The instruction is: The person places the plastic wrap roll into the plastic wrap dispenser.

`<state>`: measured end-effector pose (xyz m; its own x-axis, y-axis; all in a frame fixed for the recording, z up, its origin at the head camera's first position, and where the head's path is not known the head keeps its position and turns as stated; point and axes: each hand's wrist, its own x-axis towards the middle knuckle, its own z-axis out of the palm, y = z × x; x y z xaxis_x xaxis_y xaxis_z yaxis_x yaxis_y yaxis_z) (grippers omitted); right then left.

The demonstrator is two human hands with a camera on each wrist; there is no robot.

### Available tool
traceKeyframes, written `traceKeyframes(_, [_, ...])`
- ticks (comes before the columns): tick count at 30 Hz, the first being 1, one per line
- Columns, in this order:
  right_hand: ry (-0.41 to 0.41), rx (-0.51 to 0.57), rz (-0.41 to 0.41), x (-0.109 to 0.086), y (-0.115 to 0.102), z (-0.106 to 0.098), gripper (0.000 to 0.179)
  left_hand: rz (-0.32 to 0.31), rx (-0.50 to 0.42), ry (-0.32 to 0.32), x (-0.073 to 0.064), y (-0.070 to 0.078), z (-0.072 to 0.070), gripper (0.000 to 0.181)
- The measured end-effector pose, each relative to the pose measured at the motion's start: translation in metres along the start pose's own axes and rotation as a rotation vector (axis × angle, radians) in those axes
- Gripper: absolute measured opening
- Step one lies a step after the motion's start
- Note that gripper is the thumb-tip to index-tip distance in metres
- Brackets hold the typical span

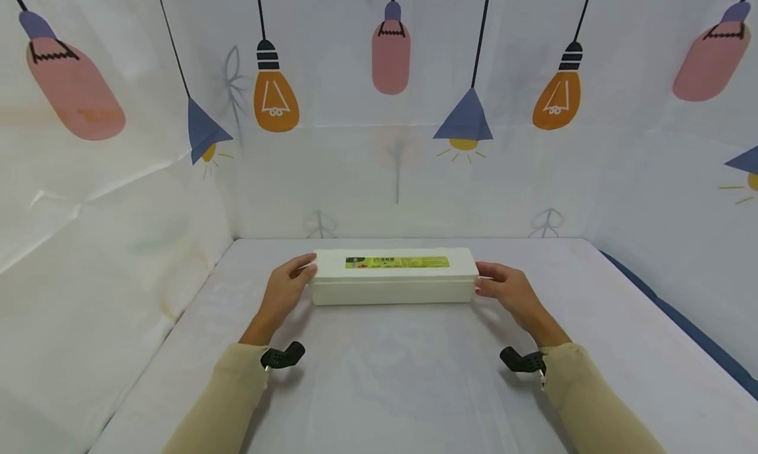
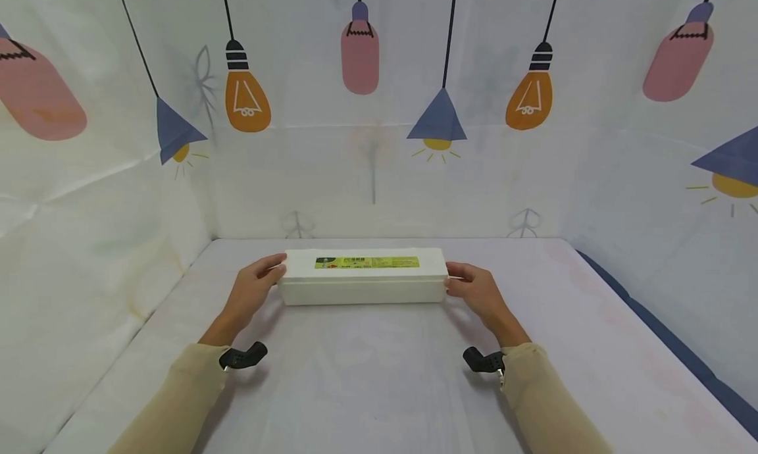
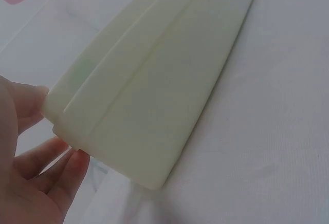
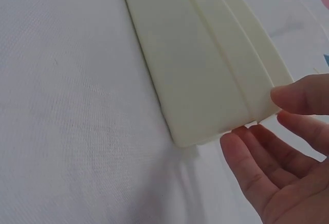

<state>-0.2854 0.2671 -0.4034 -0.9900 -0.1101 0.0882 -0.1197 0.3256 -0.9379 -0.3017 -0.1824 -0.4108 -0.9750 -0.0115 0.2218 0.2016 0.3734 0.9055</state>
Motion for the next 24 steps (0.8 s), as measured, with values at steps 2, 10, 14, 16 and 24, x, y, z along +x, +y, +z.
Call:
traceKeyframes(2, [0.004, 0.003, -0.001, 0.0004, 0.0005, 0.0001, 0.053, 0.006, 0.007, 0.002, 0.0013, 0.0003, 0.0004, 0.044])
traceKeyframes(10, [0.007, -0.02, 0.0, 0.0008, 0.0012, -0.0002, 0.052, -0.012, 0.011, -0.001, 0.0015, 0.0008, 0.0004, 0.044])
traceKeyframes(14, [0.015, -0.033, 0.001, 0.0018, 0.0011, 0.0005, 0.051, -0.023, 0.004, 0.005, 0.0006, 0.0005, -0.0001, 0.043])
traceKeyframes(16, [0.014, -0.043, -0.003, 0.0015, 0.001, 0.0009, 0.053, -0.027, -0.005, 0.007, 0.0006, 0.0002, -0.0002, 0.043])
traceKeyframes(24, [0.017, -0.07, 0.005, -0.0008, 0.003, 0.001, 0.056, -0.032, -0.028, -0.009, 0.0025, -0.0017, 0.0012, 0.044])
